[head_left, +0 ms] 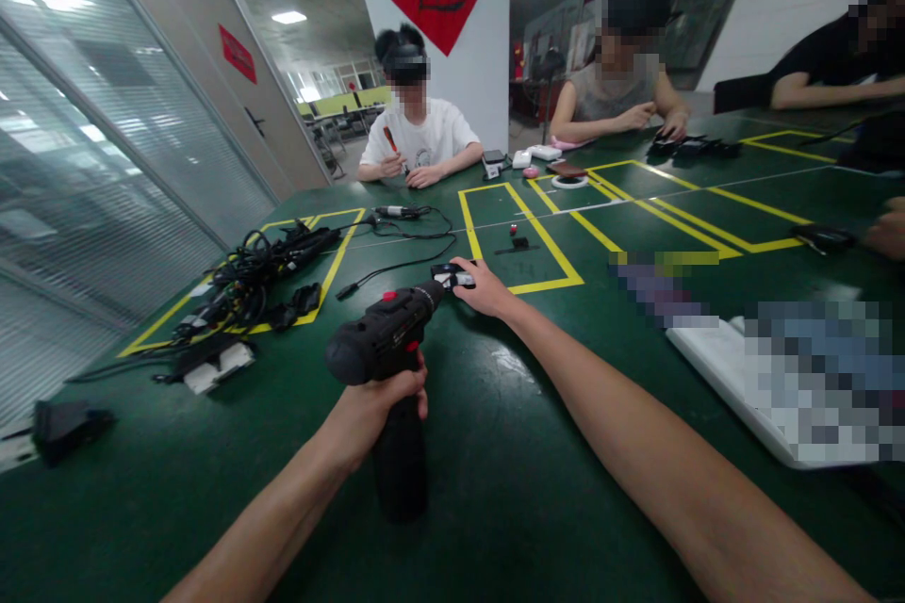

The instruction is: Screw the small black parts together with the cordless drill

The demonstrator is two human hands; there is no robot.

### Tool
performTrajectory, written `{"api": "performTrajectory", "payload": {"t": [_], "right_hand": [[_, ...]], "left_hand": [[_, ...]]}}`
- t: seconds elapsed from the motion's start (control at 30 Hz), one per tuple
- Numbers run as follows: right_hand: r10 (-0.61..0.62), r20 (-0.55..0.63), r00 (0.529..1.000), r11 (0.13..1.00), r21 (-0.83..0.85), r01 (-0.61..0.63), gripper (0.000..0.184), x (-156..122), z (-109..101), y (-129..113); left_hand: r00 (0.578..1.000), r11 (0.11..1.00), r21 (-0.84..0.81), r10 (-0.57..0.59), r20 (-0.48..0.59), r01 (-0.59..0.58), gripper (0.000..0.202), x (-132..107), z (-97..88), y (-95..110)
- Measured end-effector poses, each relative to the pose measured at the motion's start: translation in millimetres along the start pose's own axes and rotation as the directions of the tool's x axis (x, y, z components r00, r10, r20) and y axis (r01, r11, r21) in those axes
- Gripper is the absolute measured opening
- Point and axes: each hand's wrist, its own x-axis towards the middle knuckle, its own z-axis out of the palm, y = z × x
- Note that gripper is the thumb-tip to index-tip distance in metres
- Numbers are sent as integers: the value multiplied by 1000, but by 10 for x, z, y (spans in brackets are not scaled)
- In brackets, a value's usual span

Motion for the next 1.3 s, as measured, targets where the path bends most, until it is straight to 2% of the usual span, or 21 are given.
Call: {"api": "performTrajectory", "payload": {"t": [1.3], "right_hand": [[15, 11, 1000, 1000, -17, -15, 59, -12, -16, -43]], "left_hand": [[1000, 1000, 14, -16, 5, 16, 26, -4, -6, 11]]}}
